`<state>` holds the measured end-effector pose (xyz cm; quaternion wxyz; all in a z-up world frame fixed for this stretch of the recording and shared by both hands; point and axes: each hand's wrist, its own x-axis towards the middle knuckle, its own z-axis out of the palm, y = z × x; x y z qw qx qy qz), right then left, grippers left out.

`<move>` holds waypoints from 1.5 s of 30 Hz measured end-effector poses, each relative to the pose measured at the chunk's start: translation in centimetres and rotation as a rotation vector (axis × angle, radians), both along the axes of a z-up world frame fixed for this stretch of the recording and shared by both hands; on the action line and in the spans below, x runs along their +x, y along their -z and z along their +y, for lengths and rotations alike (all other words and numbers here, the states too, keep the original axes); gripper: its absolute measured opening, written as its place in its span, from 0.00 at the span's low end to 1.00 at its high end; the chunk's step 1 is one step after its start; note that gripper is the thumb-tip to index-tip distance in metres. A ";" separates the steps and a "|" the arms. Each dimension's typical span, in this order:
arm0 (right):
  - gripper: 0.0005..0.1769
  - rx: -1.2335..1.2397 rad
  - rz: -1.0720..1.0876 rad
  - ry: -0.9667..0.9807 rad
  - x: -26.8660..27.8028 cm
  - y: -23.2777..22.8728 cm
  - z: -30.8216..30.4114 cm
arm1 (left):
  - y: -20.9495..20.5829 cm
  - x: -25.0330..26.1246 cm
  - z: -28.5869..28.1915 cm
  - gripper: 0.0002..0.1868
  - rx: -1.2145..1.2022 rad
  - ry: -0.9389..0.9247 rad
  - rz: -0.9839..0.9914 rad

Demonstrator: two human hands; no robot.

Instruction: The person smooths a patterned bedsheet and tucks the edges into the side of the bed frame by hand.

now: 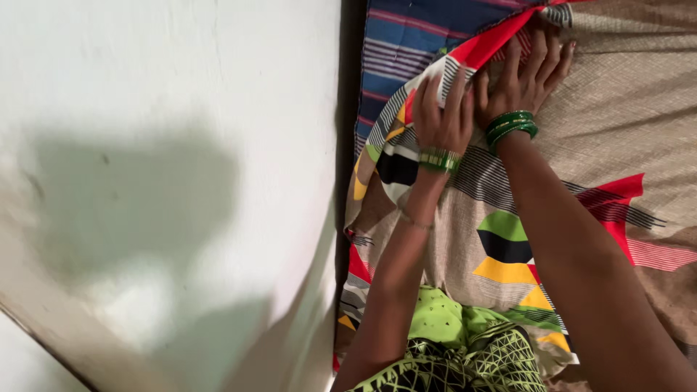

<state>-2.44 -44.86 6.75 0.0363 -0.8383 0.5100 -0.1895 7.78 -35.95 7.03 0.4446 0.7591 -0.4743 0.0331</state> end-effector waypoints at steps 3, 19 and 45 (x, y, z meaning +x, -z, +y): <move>0.28 -0.063 -0.012 0.023 -0.4 1.6 0.0 | -2.7 2.3 -6.4 0.17 0.393 0.013 0.012; 0.29 -0.045 -0.100 -0.023 -0.4 0.7 0.5 | -4.2 9.4 -11.0 0.05 -0.167 -0.456 0.280; 0.25 -0.030 0.001 0.004 0.0 0.3 0.2 | 0.5 7.4 -12.5 0.34 0.506 -0.270 -0.157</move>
